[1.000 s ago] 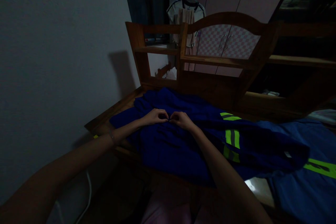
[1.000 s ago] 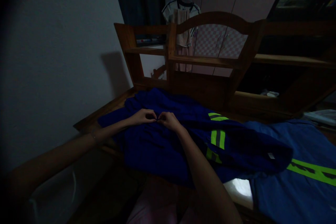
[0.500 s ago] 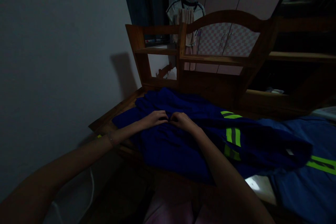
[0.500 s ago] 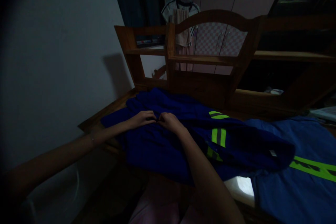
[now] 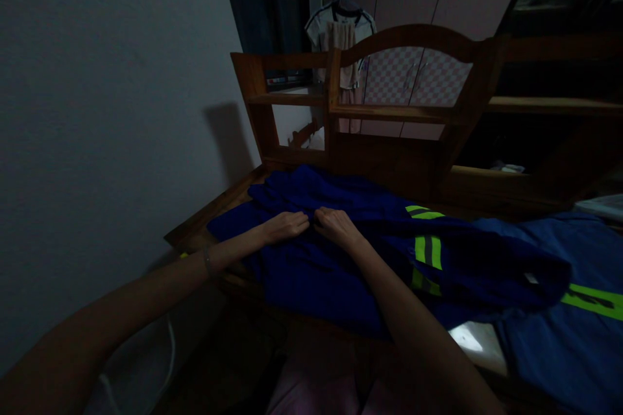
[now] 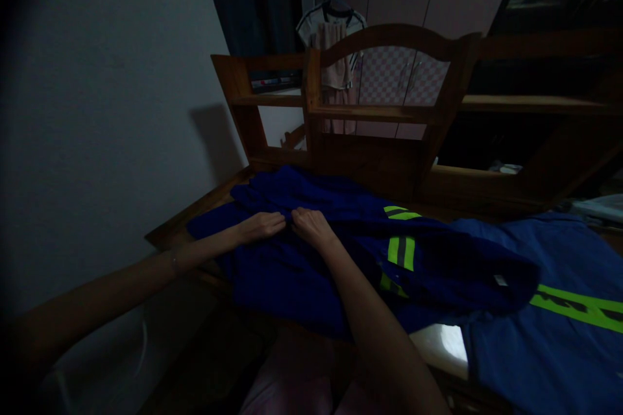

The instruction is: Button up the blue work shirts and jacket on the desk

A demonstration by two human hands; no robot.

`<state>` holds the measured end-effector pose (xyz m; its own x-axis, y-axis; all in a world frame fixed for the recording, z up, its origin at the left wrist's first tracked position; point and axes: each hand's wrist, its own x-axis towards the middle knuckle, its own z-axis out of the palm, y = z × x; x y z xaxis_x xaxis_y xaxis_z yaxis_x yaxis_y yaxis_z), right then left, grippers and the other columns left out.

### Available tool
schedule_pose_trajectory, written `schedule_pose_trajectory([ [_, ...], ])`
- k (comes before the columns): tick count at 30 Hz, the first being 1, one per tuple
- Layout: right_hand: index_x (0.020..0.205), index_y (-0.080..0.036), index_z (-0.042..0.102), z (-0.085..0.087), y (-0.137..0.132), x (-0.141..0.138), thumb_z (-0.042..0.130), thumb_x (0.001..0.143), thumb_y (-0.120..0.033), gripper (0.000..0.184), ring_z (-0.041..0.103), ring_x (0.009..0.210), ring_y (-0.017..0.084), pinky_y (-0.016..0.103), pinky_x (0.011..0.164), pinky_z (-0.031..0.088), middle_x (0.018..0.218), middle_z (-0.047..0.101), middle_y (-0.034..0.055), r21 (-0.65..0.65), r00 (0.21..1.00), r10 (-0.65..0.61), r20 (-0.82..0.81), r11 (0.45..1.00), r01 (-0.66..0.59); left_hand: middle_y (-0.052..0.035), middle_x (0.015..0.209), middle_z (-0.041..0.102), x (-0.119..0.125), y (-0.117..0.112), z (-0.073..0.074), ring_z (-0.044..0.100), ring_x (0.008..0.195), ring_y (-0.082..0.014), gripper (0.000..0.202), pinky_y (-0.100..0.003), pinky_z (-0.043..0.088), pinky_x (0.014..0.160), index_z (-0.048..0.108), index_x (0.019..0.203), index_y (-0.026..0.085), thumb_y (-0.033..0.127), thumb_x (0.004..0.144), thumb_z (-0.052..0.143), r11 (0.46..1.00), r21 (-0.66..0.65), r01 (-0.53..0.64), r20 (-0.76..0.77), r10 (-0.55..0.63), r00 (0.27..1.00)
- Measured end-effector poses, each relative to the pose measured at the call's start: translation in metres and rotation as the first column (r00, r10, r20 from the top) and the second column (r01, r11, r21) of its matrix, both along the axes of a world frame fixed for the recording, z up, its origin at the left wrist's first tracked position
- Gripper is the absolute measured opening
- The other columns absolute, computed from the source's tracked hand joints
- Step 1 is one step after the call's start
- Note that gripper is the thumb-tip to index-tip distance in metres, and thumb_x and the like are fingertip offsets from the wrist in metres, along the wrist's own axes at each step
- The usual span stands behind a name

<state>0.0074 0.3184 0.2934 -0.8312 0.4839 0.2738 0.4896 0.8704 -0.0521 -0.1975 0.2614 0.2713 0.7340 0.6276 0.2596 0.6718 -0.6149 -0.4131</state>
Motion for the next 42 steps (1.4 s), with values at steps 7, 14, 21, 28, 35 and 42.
schedule_pose_trajectory([
  [7, 0.088, -0.012, 0.064, -0.003, -0.001, -0.004, 0.043, 0.094, -0.021, 0.023, 0.063, 0.078, 0.021, 0.027, 0.062, 0.038, 0.089, 0.066, 0.0137, 0.054, 0.996, 0.004, 0.094, 0.999, -0.009, -0.0074, 0.083, 0.055, 0.000, 0.000, 0.000, 0.051, 0.076, -0.0172, 0.021, -0.026, 0.040, 0.059, 0.056, 0.092, 0.014, 0.012, 0.093, 0.035, 0.998, 0.020, -0.065, -0.045, 0.066, 0.997],
  [14, 0.084, -0.011, 0.067, -0.002, -0.001, -0.004, 0.040, 0.095, -0.018, 0.030, 0.063, 0.074, 0.022, 0.027, 0.060, 0.036, 0.086, 0.068, 0.0149, 0.082, 0.992, 0.043, 0.122, 0.995, -0.053, -0.0118, 0.089, 0.060, -0.003, 0.003, -0.005, 0.055, 0.083, -0.0195, 0.033, -0.028, 0.043, 0.062, 0.049, 0.119, 0.007, 0.009, 0.093, 0.029, 0.996, 0.076, -0.052, -0.090, 0.059, 0.994],
  [21, 0.083, -0.012, 0.069, 0.004, -0.002, 0.000, 0.044, 0.094, -0.025, 0.030, 0.063, 0.078, 0.021, 0.026, 0.063, 0.036, 0.086, 0.069, 0.0139, 0.065, 0.994, 0.044, 0.101, 0.997, -0.050, -0.0165, 0.098, 0.061, -0.004, 0.003, -0.010, 0.057, 0.089, -0.0217, 0.034, -0.033, 0.047, 0.069, 0.051, 0.119, 0.005, 0.008, 0.092, 0.030, 1.000, -0.016, -0.022, -0.040, 0.021, 0.999],
  [28, 0.087, -0.016, 0.068, 0.004, -0.002, 0.003, 0.043, 0.095, -0.032, 0.031, 0.064, 0.081, 0.022, 0.026, 0.065, 0.036, 0.087, 0.070, 0.0123, 0.046, 0.999, -0.004, 0.047, 0.999, 0.002, -0.0098, 0.083, 0.058, 0.000, 0.004, -0.009, 0.056, 0.081, -0.0179, 0.029, -0.028, 0.045, 0.066, 0.058, 0.104, 0.011, 0.019, 0.095, 0.031, 0.997, -0.030, -0.072, 0.160, 0.076, 0.984],
  [35, 0.103, -0.023, 0.065, 0.001, 0.000, 0.007, 0.042, 0.096, -0.042, 0.031, 0.064, 0.085, 0.019, 0.024, 0.069, 0.037, 0.090, 0.070, 0.0062, -0.022, 0.998, -0.057, -0.042, 0.998, 0.056, -0.0069, 0.091, 0.058, 0.003, -0.004, 0.006, 0.056, 0.088, -0.0162, 0.026, -0.028, 0.046, 0.078, 0.062, 0.102, 0.017, 0.029, 0.094, 0.041, 0.975, -0.193, -0.110, 0.408, 0.182, 0.895],
  [42, 0.097, -0.026, 0.068, 0.000, 0.001, 0.007, 0.045, 0.094, -0.043, 0.029, 0.064, 0.084, 0.019, 0.023, 0.068, 0.037, 0.087, 0.070, 0.0038, -0.133, 0.987, -0.102, -0.127, 0.987, 0.085, -0.0061, 0.088, 0.061, 0.007, -0.001, 0.006, 0.058, 0.086, -0.0165, 0.024, -0.029, 0.046, 0.079, 0.066, 0.097, 0.018, 0.028, 0.092, 0.044, 0.963, -0.254, -0.085, 0.546, 0.216, 0.810],
])
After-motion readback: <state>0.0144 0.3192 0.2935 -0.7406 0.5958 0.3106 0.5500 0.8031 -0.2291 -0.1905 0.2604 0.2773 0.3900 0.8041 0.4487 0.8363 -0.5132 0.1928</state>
